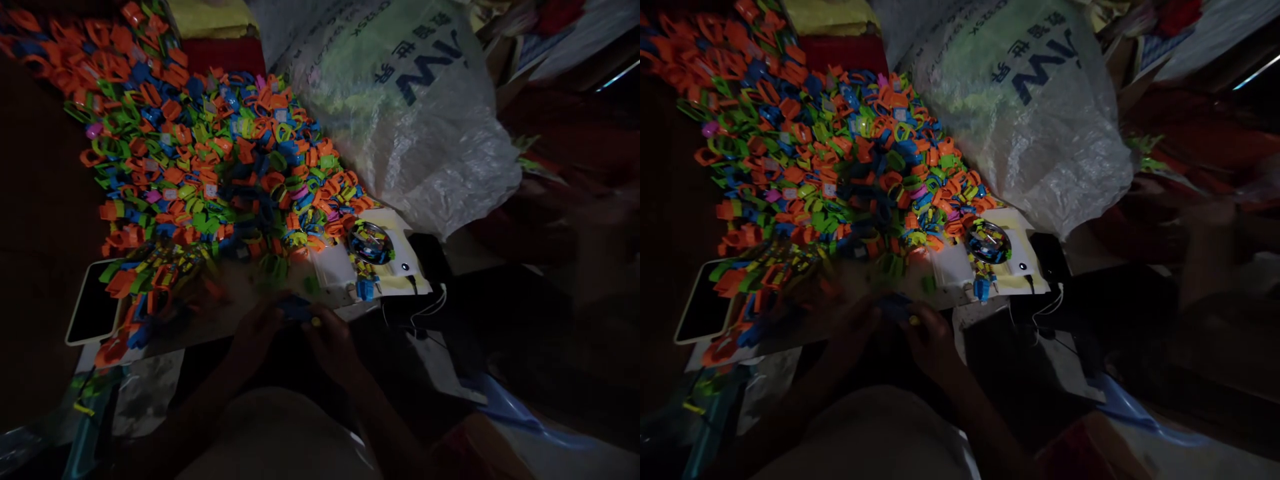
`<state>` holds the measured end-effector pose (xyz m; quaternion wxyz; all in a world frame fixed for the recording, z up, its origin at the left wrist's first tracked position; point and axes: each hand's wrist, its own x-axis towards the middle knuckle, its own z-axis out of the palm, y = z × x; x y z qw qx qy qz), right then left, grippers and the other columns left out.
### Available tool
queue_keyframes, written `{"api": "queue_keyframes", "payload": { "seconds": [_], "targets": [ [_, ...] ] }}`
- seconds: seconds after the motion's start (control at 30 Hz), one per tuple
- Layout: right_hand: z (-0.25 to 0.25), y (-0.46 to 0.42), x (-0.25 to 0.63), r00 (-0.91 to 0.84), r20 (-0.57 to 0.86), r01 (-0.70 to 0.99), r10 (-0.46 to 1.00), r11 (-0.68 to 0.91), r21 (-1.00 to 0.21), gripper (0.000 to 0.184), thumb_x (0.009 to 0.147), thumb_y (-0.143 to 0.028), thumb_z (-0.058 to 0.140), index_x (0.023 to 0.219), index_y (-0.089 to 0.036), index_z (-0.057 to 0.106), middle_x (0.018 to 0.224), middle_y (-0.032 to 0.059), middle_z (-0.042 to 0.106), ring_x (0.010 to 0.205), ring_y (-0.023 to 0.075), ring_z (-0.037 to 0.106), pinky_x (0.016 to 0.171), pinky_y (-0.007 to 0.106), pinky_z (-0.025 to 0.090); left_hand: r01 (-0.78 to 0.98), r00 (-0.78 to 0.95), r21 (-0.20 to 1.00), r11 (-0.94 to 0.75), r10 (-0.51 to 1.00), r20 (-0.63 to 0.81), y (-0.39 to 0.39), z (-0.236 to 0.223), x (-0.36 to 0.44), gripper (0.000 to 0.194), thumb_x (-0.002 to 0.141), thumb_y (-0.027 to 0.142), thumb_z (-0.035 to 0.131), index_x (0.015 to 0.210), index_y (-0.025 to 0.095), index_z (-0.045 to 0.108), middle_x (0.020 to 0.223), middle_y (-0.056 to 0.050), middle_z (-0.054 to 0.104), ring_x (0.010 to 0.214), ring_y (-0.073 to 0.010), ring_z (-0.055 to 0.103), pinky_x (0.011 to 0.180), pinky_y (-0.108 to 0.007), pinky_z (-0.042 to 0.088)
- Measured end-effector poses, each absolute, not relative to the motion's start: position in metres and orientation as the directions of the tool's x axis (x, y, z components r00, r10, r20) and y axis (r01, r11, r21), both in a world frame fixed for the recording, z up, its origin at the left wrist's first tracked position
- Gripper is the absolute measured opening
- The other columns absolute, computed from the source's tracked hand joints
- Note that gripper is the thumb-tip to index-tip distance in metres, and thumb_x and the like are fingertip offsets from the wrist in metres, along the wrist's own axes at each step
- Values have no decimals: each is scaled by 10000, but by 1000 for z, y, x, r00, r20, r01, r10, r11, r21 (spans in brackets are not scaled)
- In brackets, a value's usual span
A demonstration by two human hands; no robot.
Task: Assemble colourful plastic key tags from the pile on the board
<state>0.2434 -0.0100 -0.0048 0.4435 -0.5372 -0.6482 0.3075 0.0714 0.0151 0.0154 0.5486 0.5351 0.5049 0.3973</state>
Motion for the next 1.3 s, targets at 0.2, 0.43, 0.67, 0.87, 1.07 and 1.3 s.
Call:
{"api": "queue_keyframes", "payload": {
  "seconds": [0.2,0.43,0.67,0.87,1.07,1.3],
  "targets": [
    [9,-7,250,-158,11,332,987,63,-941,125,799,-235,622,912,-217,672,826,3,674,746,142,611,675,245,481,352,350,936,33,922,-164,23,27,55,232,802,241,603,993,265,734,1014,-6,746,946,-216,685,853,-320,537],
    [14,-6,260,-318,-120,504,941,61,-861,64,747,-162,669,799,-193,689,748,0,650,692,131,572,625,231,404,558,523,813,-165,831,-191,26,44,49,188,758,103,598,784,240,724,827,12,739,790,-179,684,726,-250,525],
    [19,-9,263,-496,-220,469,840,46,-882,58,787,-219,640,781,-188,689,733,1,658,680,131,566,632,232,395,375,706,855,-359,708,-12,24,32,45,144,798,122,611,891,204,685,1396,-98,531,1366,-276,392,1103,-474,346],
    [11,-3,271,-652,-234,251,722,-86,-964,319,809,-461,632,751,-152,688,656,-9,593,635,119,522,598,226,396,173,782,976,-130,621,-56,19,27,47,124,823,261,656,741,186,600,1382,-107,545,1414,-281,313,1110,-497,310],
    [-34,-3,270,-672,-311,178,672,-261,-949,472,707,-635,672,717,-163,675,632,-15,556,621,126,502,603,243,396,45,752,998,37,656,-58,11,-10,46,255,821,414,661,714,187,611,1395,-117,531,1403,-310,328,1112,-518,274],
    [-50,-22,242,-392,-152,427,907,33,-904,226,881,-312,537,1013,-179,664,953,54,689,858,184,612,771,297,465,-78,261,947,312,923,-283,-4,-42,54,420,755,451,727,1086,214,623,1212,-122,636,1099,-257,608,941,-393,473]
  ]
}}
